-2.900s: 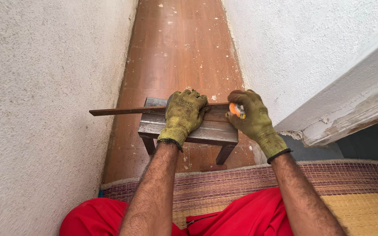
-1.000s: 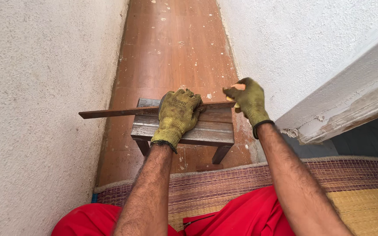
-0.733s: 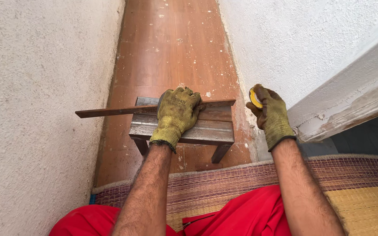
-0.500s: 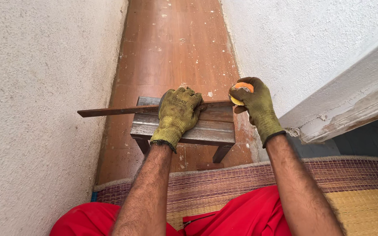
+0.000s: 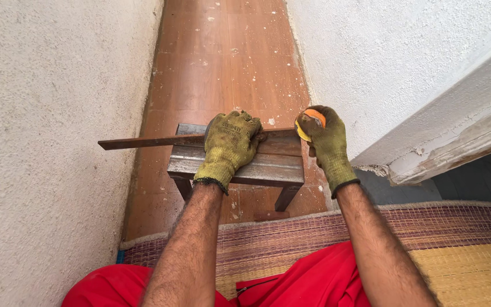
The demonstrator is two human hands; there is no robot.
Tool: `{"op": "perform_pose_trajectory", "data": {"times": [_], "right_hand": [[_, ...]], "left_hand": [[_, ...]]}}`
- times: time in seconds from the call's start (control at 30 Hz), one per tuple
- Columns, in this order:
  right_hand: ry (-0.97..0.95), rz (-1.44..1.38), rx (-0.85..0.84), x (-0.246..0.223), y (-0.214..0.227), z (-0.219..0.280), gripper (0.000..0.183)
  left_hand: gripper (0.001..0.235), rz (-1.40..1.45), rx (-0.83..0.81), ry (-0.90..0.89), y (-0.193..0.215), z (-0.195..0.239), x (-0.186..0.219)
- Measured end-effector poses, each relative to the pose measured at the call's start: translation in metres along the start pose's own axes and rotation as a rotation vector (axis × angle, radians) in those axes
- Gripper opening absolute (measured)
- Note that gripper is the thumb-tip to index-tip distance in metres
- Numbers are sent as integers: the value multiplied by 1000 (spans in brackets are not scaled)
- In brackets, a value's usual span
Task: The person sits on a mat and uses a sanding block to smooth the edges and surfaces of a metal bar resting on a small wooden stool. The person repeatedly rubs the sanding block along the bar's length and edges.
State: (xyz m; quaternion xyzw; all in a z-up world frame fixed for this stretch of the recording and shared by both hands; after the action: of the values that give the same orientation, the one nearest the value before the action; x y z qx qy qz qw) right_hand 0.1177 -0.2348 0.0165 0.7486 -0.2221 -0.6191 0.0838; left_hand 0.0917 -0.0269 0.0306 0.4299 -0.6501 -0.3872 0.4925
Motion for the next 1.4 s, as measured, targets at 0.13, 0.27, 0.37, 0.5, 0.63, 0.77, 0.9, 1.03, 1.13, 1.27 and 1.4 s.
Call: {"op": "perform_pose_trajectory", "data": {"times": [0.13,0.27,0.37,0.5,0.63,0.77,0.9,1.03,1.13,1.27,1.4], "right_hand": [[-49,128,29,9,-2,-5,40],[186,339,-110,-13,-12,-19,47],[112,361,-9,-3,1,-17,46],[139,399,-105,-10,-16,-19,52],[-9,466,-177,0,-16,-19,59],[467,513,-326,-38,-40,-20,62],[332,887,-431,-31,-64,-23,36],[292,893,-551,-40,-63,-22,35],[286,886,-528,-51,-51,-27,35],[89,850,-572,-35,-59,-23,37],[236,830,-532,-45,-78,-28,38]], "left_hand": [[27,-13,21,-17,-2,6,0],[27,-25,24,-19,1,2,3],[26,-8,20,-20,-3,5,3],[28,-29,1,-25,-2,2,0],[25,-12,-4,-12,-4,2,2],[23,20,37,-20,3,5,3],[22,18,31,-13,4,7,-1],[19,5,1,-9,2,8,2],[21,-16,-27,6,1,2,1],[21,13,-12,-5,4,2,0],[23,8,-6,-12,7,0,-1]]}}
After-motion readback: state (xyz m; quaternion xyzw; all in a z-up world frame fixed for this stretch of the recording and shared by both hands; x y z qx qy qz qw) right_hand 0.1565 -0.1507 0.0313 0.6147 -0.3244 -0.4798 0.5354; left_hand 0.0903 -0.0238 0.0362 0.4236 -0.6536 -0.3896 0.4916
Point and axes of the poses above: each hand's wrist, its own z-axis away from the middle knuckle, its own y-axis out of the back of the hand, x = y × z, the point moved 9 cm from there along -z, towards the middle knuckle, and after that the axes turned 12 degrees about y, right-handed, at the moved point
